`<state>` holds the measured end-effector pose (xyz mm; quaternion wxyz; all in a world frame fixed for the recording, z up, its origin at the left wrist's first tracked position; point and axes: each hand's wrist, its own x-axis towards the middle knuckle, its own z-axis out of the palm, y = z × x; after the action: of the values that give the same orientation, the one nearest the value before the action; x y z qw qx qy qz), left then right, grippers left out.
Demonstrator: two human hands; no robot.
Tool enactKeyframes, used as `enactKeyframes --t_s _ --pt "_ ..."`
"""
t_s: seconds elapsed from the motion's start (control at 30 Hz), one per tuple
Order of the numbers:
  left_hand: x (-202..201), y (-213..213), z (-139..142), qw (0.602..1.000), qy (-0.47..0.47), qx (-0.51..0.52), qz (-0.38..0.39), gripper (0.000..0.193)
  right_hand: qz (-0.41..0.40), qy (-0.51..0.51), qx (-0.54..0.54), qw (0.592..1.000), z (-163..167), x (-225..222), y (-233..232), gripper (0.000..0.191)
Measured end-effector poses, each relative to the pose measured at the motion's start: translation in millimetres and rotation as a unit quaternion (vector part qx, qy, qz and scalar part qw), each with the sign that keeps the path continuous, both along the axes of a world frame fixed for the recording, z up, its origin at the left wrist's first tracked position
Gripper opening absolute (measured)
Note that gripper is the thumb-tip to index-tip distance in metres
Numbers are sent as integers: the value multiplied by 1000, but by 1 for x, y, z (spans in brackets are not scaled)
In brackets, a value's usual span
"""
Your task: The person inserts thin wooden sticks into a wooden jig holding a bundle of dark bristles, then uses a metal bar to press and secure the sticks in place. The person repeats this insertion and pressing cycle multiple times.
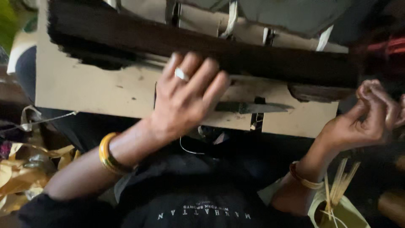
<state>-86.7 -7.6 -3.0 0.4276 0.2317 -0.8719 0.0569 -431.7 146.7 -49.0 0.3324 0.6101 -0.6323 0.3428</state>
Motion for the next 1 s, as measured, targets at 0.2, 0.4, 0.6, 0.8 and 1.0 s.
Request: enactKeyframes --t_s 0.2,0.4,0.6,0.8,1.0 --pt "0 -4 -13 999 -10 49 1 22 -29 -18 18 999 17 16 -5 10" --pt "0 -13 -17 998 -49 41 15 29 12 -172 -11 985 43 120 -19 21" --pt "-4 -9 -5 994 -61 79 46 30 137 -74 391 907 26 165 -9 33" --pt "-5 -12 5 996 -52 58 54 31 160 -234 448 848 45 146 -9 24" --pt "-8 -13 10 995 -51 51 69 22 342 -566 156 734 61 100 7 19"
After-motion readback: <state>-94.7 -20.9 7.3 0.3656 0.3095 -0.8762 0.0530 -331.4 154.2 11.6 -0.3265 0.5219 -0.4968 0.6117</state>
